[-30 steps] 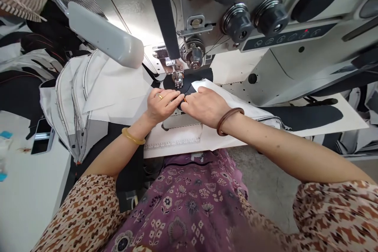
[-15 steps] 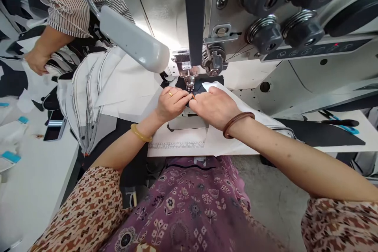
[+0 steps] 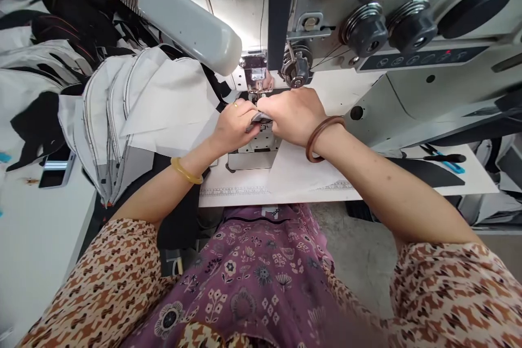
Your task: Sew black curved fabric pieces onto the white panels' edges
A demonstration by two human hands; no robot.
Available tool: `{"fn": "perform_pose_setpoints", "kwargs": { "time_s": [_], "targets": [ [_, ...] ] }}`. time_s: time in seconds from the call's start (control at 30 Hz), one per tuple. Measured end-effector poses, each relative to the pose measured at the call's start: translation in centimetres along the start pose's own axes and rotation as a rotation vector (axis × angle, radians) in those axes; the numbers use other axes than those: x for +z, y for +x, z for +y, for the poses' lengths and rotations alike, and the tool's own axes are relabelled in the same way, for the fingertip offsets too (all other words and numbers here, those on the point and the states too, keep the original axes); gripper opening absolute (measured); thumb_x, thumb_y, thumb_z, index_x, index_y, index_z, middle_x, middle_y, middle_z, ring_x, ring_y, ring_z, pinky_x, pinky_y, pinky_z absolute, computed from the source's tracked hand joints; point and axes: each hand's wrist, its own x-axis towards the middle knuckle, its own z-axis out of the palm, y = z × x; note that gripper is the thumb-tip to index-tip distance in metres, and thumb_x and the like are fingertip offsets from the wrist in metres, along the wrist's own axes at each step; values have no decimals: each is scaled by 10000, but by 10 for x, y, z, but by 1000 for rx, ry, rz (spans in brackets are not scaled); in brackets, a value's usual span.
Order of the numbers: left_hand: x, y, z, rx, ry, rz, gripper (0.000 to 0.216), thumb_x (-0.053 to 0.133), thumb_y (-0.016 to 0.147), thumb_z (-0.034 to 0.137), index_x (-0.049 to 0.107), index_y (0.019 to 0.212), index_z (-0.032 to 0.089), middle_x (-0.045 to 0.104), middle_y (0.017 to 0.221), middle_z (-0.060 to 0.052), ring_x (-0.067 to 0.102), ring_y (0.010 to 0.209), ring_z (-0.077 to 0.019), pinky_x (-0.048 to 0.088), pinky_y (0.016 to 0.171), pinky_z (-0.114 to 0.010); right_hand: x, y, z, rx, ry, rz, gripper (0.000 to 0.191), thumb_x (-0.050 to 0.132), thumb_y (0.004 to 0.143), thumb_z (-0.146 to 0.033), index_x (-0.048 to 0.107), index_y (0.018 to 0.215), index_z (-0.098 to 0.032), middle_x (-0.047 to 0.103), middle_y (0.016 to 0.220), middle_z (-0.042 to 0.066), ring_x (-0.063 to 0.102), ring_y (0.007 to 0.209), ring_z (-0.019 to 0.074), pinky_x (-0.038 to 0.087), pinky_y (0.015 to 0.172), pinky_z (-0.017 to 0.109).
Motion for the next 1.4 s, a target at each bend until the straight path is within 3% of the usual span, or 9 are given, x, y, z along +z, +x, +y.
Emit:
{"fn": "perform_pose_setpoints", "kwargs": {
  "time_s": [0.17, 0.37, 0.6, 0.77, 0.93, 1.07, 1.2, 1.27, 1.4],
  "targets": [
    [15, -9, 2, -11, 59, 250, 246, 392, 890, 257, 527, 708, 163, 571, 674, -28, 506, 653, -143, 319, 593, -297, 10, -12, -17, -125, -41, 39, 197, 372, 765, -70, 553, 776, -147, 569, 698, 23, 451, 627, 133, 177, 605, 281],
    [4, -27, -11, 270, 17, 76, 230, 394, 915, 145, 543, 1077, 212, 681, 919, -19, 611, 810, -106, 408, 705, -289, 35, -25, -32, -244, -163, 74, 337, 235, 868, -58, 565, 843, -119, 592, 781, 65, 515, 720, 172, 161, 585, 277],
    [11, -29, -1, 171, 89, 301, 152, 470, 889, 144, 597, 948, 203, 710, 848, 7, 651, 782, -108, 425, 717, -299, 33, -23, -24, -236, -139, 14, 295, 264, 861, -54, 543, 810, -135, 577, 755, 50, 508, 698, 174, 160, 587, 270],
    [8, -21, -7, 144, 65, 412, 126, 488, 872, 138, 601, 875, 193, 708, 783, 25, 635, 714, -82, 427, 768, -282, 29, -19, -31, -190, -133, 21, 253, 292, 848, -54, 517, 765, -135, 573, 750, 64, 485, 682, 179, 136, 585, 274],
    [2, -16, -14, 154, 46, 319, 170, 437, 875, 122, 589, 874, 197, 700, 787, 20, 613, 703, -82, 435, 741, -265, 37, -15, -37, -153, -104, 66, 279, 261, 848, -40, 511, 771, -136, 568, 764, 82, 473, 693, 186, 135, 579, 282],
    [-3, -17, -10, 262, -12, 177, 221, 393, 891, 166, 552, 738, 167, 689, 974, -28, 617, 823, -103, 464, 714, -269, 50, -20, -43, -152, -71, 132, 255, 289, 845, -54, 527, 781, -122, 560, 792, 100, 474, 733, 194, 154, 570, 293],
    [-9, -16, -5, 332, -13, 190, 210, 456, 861, 138, 503, 657, 152, 675, 1037, -30, 618, 925, -124, 501, 726, -256, 54, -32, -36, -212, -10, 180, 153, 394, 826, -123, 541, 787, -141, 566, 792, 82, 493, 741, 180, 221, 602, 305],
    [-10, -15, -5, 358, 8, 196, 202, 480, 853, 128, 497, 653, 150, 681, 1010, -30, 629, 902, -124, 507, 711, -242, 46, -39, -21, -152, 27, 100, 142, 468, 811, -260, 563, 822, -155, 582, 752, 81, 521, 714, 189, 235, 606, 308],
    [-10, -15, -6, 344, 61, 173, 209, 485, 855, 129, 495, 647, 158, 688, 981, 4, 638, 846, -94, 503, 719, -213, 26, -55, 8, 37, 50, -182, 299, 482, 756, -451, 584, 761, -170, 608, 704, 103, 557, 655, 223, 180, 539, 287]
  ]
}}
